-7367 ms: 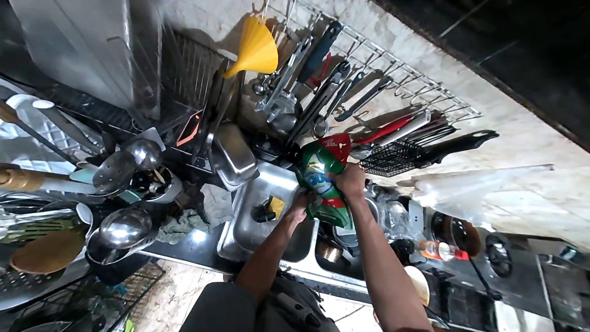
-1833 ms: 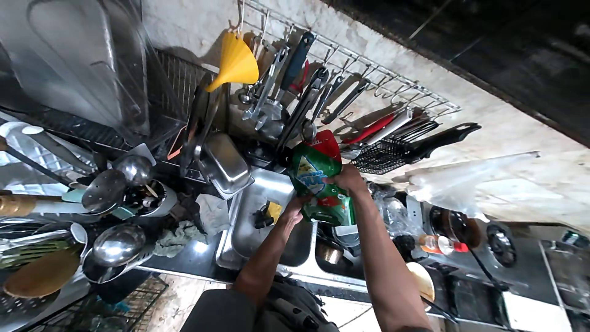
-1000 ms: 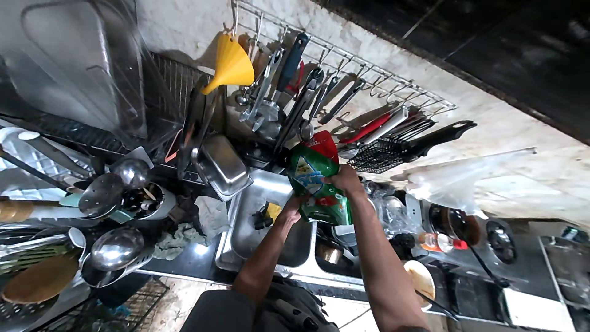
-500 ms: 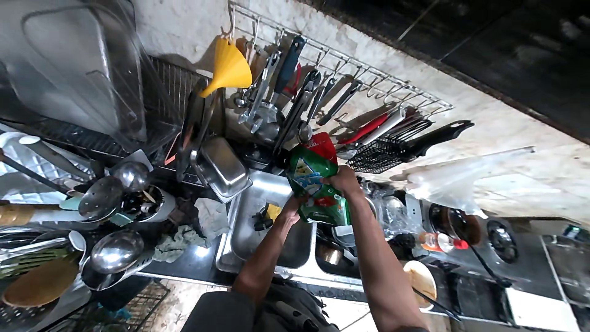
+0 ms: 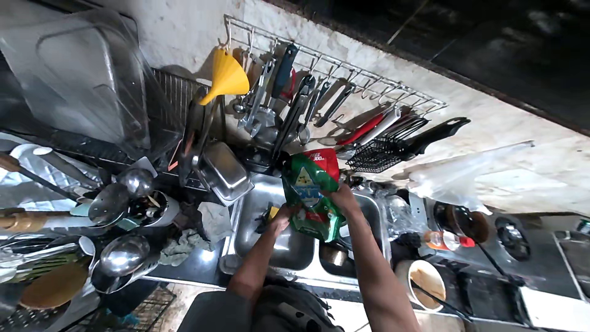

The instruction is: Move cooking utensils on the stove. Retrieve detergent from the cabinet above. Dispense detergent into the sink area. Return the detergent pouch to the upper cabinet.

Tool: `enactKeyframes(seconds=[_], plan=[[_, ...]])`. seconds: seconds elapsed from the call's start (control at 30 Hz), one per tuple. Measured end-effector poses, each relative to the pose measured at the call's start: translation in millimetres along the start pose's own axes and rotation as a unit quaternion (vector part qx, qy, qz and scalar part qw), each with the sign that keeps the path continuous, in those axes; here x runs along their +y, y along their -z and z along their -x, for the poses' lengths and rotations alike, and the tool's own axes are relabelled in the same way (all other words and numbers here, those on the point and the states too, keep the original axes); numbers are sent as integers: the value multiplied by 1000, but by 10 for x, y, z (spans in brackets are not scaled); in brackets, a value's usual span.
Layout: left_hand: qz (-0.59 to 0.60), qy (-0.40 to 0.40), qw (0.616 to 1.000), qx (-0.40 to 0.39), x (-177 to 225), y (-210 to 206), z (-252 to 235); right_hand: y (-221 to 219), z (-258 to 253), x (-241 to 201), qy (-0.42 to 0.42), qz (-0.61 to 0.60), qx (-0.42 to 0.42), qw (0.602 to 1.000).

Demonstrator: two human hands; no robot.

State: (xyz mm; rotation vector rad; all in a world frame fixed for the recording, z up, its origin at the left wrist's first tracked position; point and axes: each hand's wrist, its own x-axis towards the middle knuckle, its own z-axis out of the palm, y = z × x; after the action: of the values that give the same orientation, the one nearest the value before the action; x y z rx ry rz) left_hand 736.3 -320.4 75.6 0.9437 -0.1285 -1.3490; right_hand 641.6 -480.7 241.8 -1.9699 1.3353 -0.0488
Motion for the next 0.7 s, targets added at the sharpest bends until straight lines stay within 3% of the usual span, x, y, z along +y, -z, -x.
enactKeyframes(seconds=[0.2,0.33,0.7], plan=[[-49,61,996,-35,-143,308,20,-128,171,176,-15,15,-9,1000],[-86,101,991,4,-194,440,27,-259,312,297,-19,-3,-9,1000],[-302,7,950,78,-146,806,-115,-916,606,659,-30,-51,51,997]])
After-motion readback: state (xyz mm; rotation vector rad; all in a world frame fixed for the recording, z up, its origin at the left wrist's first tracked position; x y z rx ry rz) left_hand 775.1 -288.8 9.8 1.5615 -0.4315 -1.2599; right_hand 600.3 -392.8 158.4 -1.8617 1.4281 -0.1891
